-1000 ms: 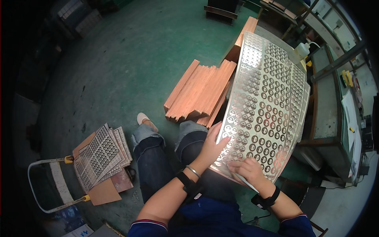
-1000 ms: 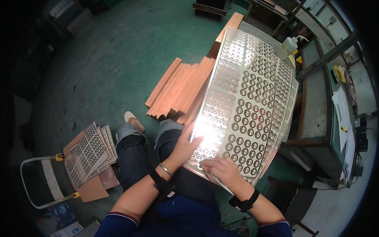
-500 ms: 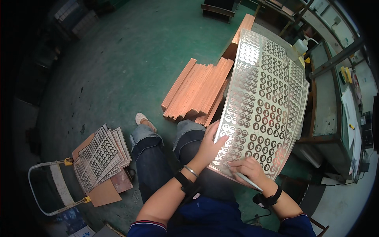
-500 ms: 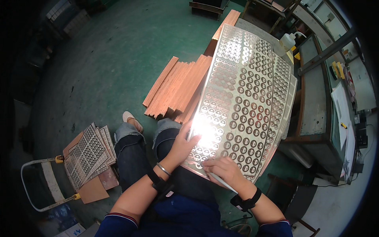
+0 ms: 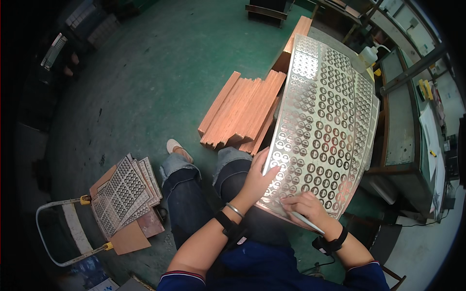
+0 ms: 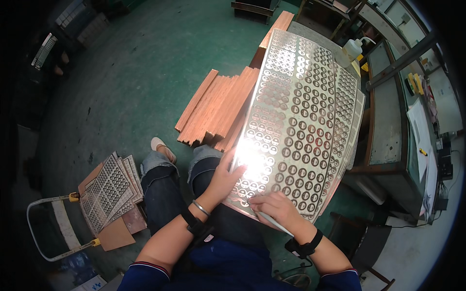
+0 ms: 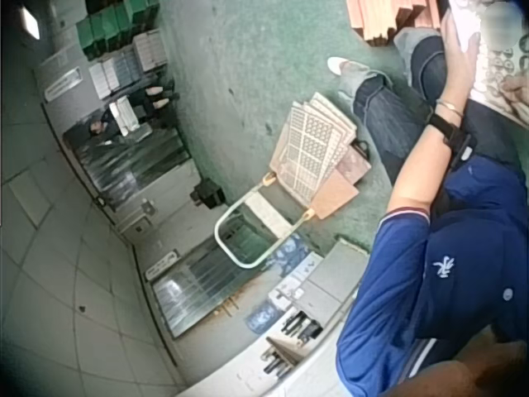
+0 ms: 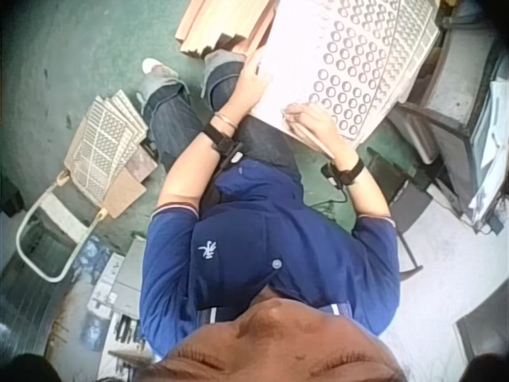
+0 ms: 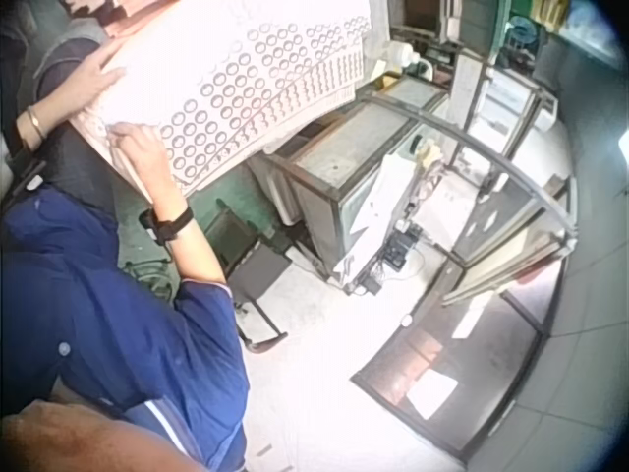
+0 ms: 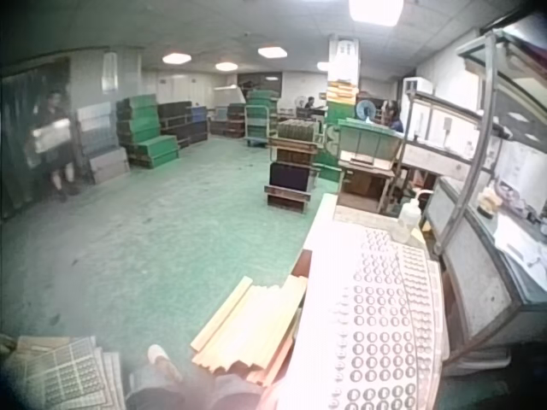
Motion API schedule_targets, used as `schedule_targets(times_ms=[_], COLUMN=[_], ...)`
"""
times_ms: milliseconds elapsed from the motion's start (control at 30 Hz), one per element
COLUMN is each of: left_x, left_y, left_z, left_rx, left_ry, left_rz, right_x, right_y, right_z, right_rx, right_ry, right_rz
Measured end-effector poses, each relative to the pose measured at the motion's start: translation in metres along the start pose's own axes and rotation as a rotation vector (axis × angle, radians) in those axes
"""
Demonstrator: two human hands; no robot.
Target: Inspecting and marking specific components on large metal sheets using a stylus.
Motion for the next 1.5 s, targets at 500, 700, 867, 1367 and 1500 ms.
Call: schedule_targets(times_ms=[500, 700, 867, 1367, 1500], left_x=[-0.003, -0.006, -0.006, -0.007, -0.011], left_y=[-0.002, -0.001, -0.001, -0.001, -0.001], left_z=[0.000, 0.000, 0.000, 0.000, 0.001], left_rx=[-0.023, -0.029, -0.031, -0.030, -0.023], left_ry=[0.005, 0.069, 0.093, 0.099, 0.108], left_rz=[-0.013, -0.068, -0.092, -0.085, -0.078], right_x=[0.003, 0.001, 0.003, -0.001, 0.000], right_y=[0.009, 0.021, 0.022, 0.014, 0.015], right_z=[-0.007, -0.009, -0.007, -0.004, -0.006], right_rx=[0.052, 0.020, 0.042, 0.086, 0.067], right_ry=[-0.184, -0.137, -0.125, -0.034, -0.065], right_rz=[0.106, 0.094, 0.092, 0.069, 0.074])
Point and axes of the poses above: each hand's wrist, its own y-axis away from the middle knuckle, its own z-axis out of the palm, x = y × z, the point moved 2 cm from there along -y, towards the middle knuckle, and after that the axes turned 2 degrees about -y, right-handed, at the moved point
